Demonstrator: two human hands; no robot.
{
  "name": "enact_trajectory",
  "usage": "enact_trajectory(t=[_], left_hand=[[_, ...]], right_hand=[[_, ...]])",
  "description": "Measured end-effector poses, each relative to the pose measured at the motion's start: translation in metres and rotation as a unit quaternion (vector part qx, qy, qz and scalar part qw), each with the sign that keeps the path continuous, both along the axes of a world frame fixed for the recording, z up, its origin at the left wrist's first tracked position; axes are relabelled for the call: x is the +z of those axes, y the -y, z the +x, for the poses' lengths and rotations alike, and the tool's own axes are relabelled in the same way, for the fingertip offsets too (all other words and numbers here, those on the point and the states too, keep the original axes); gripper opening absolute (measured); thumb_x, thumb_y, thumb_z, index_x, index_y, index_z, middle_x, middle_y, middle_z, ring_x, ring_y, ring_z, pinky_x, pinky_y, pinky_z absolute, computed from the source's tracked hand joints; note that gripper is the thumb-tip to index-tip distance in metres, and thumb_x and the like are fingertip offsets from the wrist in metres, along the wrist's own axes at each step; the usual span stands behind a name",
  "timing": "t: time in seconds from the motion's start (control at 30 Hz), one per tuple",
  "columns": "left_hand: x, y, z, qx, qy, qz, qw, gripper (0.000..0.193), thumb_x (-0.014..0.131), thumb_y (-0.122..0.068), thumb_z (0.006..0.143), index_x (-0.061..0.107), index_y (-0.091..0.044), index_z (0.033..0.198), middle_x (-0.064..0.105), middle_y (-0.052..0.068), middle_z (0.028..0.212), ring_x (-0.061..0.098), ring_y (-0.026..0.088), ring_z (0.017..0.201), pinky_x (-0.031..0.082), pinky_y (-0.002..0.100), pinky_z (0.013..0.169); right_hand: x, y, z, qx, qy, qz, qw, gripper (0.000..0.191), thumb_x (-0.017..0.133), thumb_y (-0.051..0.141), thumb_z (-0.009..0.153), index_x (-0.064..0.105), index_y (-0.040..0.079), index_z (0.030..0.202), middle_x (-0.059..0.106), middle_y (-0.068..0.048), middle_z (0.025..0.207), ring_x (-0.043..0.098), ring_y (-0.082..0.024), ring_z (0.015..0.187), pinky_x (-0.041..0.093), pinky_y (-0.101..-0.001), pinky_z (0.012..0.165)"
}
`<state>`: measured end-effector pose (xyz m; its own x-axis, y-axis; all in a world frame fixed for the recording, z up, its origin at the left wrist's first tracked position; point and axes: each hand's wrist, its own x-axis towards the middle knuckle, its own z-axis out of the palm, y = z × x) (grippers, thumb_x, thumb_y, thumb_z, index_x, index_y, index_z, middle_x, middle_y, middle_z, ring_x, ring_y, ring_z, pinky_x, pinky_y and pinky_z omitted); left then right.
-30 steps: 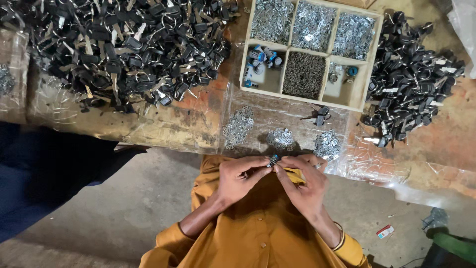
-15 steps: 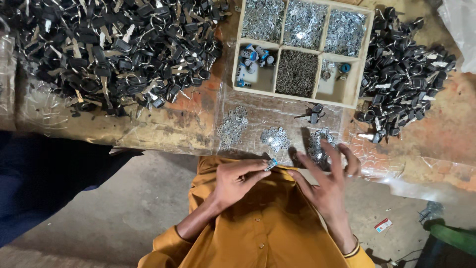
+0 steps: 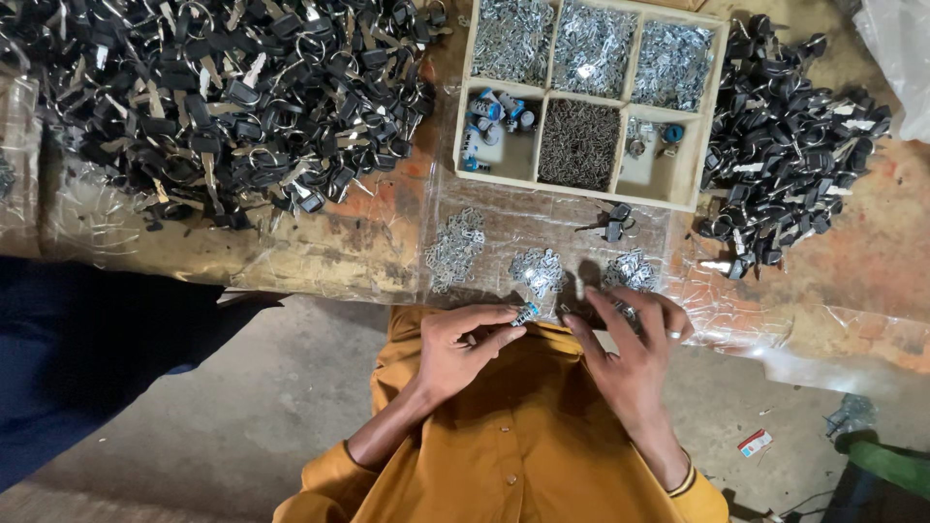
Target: The person picks small blue and black components from a compartment tray, fits them together by hand, and places the assembled pieces into a cardboard box. They briefly open and reposition a plastic bag before resuming fitting components together.
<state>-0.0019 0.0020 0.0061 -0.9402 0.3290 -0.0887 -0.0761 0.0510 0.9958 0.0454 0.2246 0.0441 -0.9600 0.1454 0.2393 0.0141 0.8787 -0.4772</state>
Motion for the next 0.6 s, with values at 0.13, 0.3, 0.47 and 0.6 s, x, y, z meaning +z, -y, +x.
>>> enact_trajectory(t=[0.13, 0.3, 0.47, 0.6], left_hand=[[-0.001, 0.0, -0.001, -0.001, 0.014, -0.001, 1.0, 0.021, 0.083, -0.005, 0.087, 0.078, -0.003, 0.107, 0.08, 0.009, 0.109, 0.073, 0.009, 0.066, 0.059, 0.022, 0.055], [-0.001, 0.001, -0.001, -0.004, 0.018, -0.005, 1.0, 0.021, 0.084, -0.006, 0.087, 0.078, -0.003, 0.106, 0.08, 0.009, 0.108, 0.072, 0.01, 0.066, 0.058, 0.023, 0.056], [-0.003, 0.001, 0.0, -0.001, -0.085, -0.042, 0.995, 0.022, 0.084, -0.009, 0.089, 0.077, -0.005, 0.109, 0.079, 0.009, 0.11, 0.078, 0.015, 0.087, 0.062, 0.025, 0.072], [-0.003, 0.0, 0.002, -0.003, -0.055, -0.072, 0.996, 0.023, 0.084, -0.011, 0.087, 0.078, -0.006, 0.108, 0.08, 0.009, 0.109, 0.08, 0.016, 0.088, 0.062, 0.025, 0.07]], right_hand=[[0.002, -0.003, -0.002, 0.071, -0.05, -0.02, 0.996, 0.041, 0.087, 0.027, 0.078, 0.073, 0.018, 0.116, 0.056, -0.004, 0.132, 0.042, -0.032, 0.123, 0.028, -0.0471, 0.104], [0.004, -0.008, 0.009, 0.151, -0.057, 0.028, 0.986, 0.033, 0.086, 0.014, 0.072, 0.08, 0.023, 0.103, 0.068, 0.006, 0.122, 0.052, -0.024, 0.119, 0.03, -0.0457, 0.103], [-0.001, 0.008, 0.004, 0.079, -0.044, -0.101, 0.991, 0.021, 0.086, 0.009, 0.083, 0.077, 0.013, 0.102, 0.075, 0.003, 0.102, 0.065, -0.018, 0.098, 0.035, -0.035, 0.099], [0.003, 0.021, -0.002, 0.095, -0.024, -0.156, 0.983, 0.019, 0.08, 0.004, 0.084, 0.077, 0.011, 0.103, 0.076, -0.001, 0.101, 0.066, -0.018, 0.098, 0.036, -0.0323, 0.096]])
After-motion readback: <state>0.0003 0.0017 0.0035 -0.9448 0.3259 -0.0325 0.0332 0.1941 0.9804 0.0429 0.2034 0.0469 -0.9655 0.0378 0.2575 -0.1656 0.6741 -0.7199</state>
